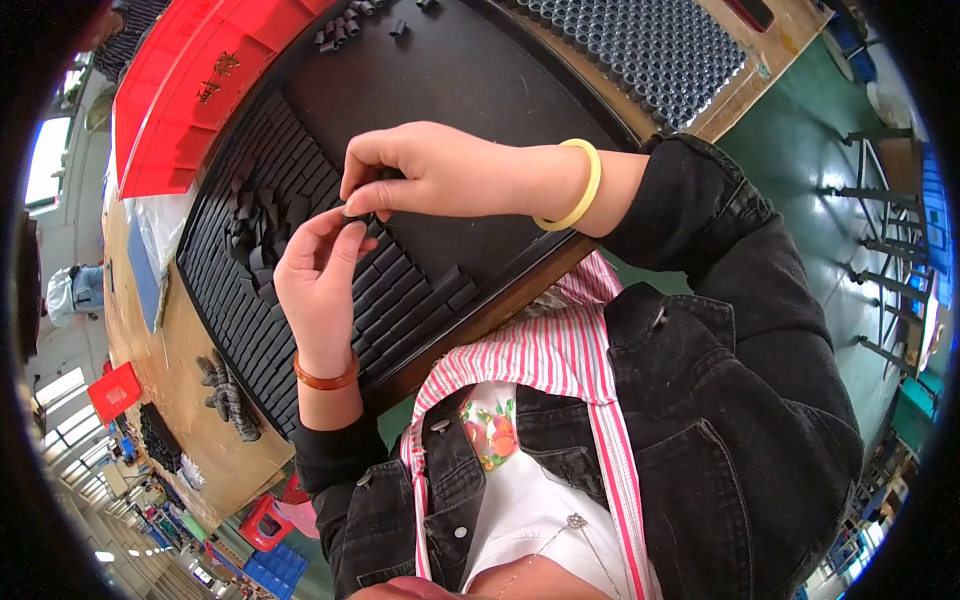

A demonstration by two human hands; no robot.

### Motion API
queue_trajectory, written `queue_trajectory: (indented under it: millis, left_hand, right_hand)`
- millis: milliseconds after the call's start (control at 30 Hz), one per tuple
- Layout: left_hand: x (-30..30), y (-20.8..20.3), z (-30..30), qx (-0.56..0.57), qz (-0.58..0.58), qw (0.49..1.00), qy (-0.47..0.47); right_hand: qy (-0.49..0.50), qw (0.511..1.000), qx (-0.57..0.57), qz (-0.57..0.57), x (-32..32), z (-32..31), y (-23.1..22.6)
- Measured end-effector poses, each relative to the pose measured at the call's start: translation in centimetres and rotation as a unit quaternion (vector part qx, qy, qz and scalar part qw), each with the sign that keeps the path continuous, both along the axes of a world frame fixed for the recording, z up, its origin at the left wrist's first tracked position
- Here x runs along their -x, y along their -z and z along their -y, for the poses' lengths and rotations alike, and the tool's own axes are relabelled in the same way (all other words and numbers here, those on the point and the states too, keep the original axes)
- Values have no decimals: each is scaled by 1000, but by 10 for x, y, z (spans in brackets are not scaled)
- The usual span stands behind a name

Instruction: The person sorts small black cylindrical parts by hand, arranging them from a storage bin into a slotted tray.

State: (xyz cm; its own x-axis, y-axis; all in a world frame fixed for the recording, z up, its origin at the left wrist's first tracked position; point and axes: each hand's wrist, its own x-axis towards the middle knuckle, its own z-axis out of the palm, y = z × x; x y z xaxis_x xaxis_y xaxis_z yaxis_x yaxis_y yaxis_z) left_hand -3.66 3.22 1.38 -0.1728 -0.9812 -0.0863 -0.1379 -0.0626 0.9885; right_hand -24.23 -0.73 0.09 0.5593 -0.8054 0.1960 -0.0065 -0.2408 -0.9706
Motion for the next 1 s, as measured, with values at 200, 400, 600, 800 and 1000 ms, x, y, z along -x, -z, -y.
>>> queue_trajectory:
  millis: [200, 400, 600, 800, 1000]
  left_hand:
    - [4, 6, 0, -23, -40, 999, -9]
    - [7, 8, -2, 50, 4, 998, -34]
    - [3, 14, -1, 106, 56, 993, 5]
    - [-6, 11, 10, 225, 124, 965, -55]
    - [-9, 11, 11, 244, 145, 957, -66]
  right_hand:
    - [102, 991, 75, -46, -3, 1, 6]
    - [96, 991, 60, -68, 0, -2, 8]
    - [83, 993, 10, -89, 3, -3, 6]
    - [25, 986, -87, -143, 12, 3, -3]
    - [-112, 936, -74, -327, 12, -4, -7]
